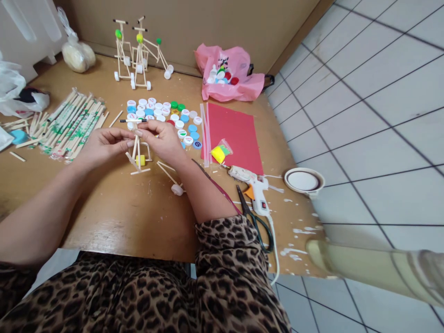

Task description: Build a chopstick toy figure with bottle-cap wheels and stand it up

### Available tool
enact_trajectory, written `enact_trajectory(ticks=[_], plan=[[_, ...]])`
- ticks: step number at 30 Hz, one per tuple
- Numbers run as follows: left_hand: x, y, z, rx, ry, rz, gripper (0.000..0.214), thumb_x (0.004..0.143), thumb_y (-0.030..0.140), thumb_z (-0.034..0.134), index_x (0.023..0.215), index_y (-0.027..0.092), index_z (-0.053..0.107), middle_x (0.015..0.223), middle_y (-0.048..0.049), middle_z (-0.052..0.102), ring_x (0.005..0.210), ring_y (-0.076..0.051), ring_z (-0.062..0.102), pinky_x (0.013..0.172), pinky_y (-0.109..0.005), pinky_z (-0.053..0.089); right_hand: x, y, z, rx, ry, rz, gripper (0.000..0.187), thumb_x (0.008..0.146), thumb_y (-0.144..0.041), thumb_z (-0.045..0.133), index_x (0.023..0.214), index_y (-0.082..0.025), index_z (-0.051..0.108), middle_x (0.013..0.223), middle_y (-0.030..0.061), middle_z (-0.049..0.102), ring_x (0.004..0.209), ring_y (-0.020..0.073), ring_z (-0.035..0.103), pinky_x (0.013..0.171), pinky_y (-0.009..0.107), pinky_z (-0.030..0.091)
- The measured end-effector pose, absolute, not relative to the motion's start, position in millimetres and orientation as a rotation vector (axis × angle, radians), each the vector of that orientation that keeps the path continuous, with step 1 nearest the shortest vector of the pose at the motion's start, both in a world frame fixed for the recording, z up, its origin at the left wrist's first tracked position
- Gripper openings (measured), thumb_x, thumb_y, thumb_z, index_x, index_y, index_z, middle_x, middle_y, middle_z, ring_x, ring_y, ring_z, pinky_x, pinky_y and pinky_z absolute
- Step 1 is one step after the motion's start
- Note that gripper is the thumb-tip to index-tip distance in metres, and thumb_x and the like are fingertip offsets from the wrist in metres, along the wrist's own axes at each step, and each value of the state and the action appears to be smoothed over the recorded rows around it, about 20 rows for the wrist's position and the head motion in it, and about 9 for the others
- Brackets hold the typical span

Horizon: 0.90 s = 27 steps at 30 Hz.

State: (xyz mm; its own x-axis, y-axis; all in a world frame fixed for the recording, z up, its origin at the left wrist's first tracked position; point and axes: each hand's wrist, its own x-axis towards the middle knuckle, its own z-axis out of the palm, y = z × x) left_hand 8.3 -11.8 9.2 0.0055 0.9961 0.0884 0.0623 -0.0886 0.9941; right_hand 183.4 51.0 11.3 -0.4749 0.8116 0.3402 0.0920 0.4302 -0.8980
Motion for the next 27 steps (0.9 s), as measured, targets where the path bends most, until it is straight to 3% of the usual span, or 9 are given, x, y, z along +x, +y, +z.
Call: enact_trajectory(ticks=[9,27], plan=[[9.3,-12.0,10.0,1.335,1.225,1.260,0.025,0.067,0.036,0.089,0.080,0.017,0.079,0.084,-0.0068,0.079,0.076,-0.018,0.070,0.075,-0.030,0.056,184.8,52.7,9.4,-0.759,-1.911,1.029,0.033,0.082,-0.054,0.073,0.077,-0.021,0.071,0.079,-0.0002,0.067,0.080,0.0146,0.060,0.081,0.032,0.052],[12.3,-7.8,6.5,1.407,1.236,1.328,0.024,0.067,0.036,0.090,0.077,0.017,0.081,0.081,-0.0068,0.080,0.074,-0.017,0.071,0.073,-0.028,0.056,185.3,54.4,8.7,-0.707,-1.980,0.938,0.036,0.087,-0.056,0.068,0.079,-0.022,0.071,0.081,-0.0002,0.064,0.079,0.0142,0.056,0.080,0.033,0.049]])
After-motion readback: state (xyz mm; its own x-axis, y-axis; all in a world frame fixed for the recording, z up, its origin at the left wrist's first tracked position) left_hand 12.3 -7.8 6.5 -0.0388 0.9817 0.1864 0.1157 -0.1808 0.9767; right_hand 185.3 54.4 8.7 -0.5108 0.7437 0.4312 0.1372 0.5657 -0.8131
